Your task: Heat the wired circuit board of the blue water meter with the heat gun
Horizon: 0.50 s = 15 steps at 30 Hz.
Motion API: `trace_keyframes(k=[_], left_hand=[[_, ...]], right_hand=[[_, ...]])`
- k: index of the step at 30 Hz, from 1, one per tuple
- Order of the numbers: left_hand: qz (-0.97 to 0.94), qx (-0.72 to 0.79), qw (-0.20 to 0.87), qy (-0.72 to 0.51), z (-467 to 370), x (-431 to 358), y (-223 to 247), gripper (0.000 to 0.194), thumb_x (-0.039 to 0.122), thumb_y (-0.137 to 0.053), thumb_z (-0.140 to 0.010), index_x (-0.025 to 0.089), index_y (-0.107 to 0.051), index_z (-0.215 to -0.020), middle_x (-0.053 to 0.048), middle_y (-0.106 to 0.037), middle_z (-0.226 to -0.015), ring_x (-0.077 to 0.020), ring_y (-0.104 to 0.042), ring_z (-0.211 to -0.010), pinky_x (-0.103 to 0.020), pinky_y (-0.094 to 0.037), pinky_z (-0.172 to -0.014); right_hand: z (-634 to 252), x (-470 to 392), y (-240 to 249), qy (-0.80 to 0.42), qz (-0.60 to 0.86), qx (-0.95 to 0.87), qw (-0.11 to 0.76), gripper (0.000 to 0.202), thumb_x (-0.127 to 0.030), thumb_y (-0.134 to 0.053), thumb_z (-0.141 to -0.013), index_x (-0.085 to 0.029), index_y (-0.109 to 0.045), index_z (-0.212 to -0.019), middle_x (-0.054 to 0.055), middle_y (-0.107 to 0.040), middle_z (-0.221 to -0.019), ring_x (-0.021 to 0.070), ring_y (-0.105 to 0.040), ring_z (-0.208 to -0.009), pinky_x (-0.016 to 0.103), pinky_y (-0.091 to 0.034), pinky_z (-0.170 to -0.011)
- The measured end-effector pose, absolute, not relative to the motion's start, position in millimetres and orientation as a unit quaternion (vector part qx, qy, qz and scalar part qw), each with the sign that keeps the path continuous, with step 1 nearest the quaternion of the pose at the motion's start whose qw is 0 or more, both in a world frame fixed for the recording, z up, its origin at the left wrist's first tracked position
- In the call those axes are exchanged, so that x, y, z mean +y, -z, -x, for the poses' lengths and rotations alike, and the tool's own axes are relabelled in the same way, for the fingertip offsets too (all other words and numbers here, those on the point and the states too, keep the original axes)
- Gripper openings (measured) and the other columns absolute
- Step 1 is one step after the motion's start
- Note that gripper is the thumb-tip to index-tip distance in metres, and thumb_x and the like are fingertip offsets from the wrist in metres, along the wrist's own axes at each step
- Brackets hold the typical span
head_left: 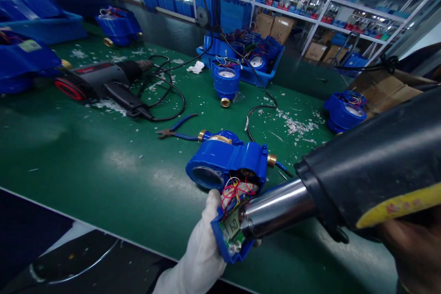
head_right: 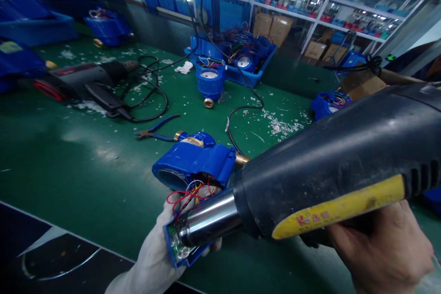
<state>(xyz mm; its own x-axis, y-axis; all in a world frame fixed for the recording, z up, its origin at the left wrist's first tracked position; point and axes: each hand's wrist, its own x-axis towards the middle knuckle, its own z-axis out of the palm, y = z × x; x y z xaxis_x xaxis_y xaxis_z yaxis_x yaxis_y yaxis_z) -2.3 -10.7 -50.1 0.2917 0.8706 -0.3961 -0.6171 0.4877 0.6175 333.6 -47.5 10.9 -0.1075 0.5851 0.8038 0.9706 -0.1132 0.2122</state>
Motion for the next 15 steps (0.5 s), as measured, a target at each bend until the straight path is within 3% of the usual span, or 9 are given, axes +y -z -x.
trace_keyframes(k=[4,10,15], left_hand=[[-0.157,0.391,0.748,-0.513,6,-13,57,0.052,0.047,-0.067,-0.091,0.018,-0.056,-0.132,-0.012,-0.073,-0.106,-0.0275,-0.072,-0.081,-0.033,-0.062,-0.068],[-0.195,0.353,0.789,-0.463,-3,-9,41,0.064,0.066,-0.071,-0.080,0.015,-0.062,-0.117,-0.014,-0.073,-0.091,-0.0313,-0.071,-0.063,-0.035,-0.059,-0.051],[-0.262,0.290,0.778,-0.492,-9,-6,26,0.062,0.069,-0.047,-0.093,0.013,-0.069,-0.107,-0.014,-0.072,-0.083,-0.0265,-0.070,-0.063,-0.030,-0.057,-0.054]], right_hand=[[-331,-52,-11,0.390,0.639,-0.620,0.234,0.055,-0.070,-0.059,-0.083,-0.017,-0.050,-0.094,0.006,-0.050,-0.074,0.0199,-0.046,-0.057,0.030,-0.024,-0.048],[-327,-45,-14,0.375,0.636,-0.632,0.235,0.043,-0.054,-0.062,-0.085,-0.020,-0.049,-0.107,0.008,-0.052,-0.078,0.0271,-0.057,-0.065,0.033,-0.024,-0.047],[-325,-40,-11,0.324,0.675,-0.627,0.214,0.061,-0.061,-0.053,-0.086,-0.015,-0.048,-0.125,0.016,-0.060,-0.097,0.0360,-0.063,-0.081,0.038,-0.039,-0.052]])
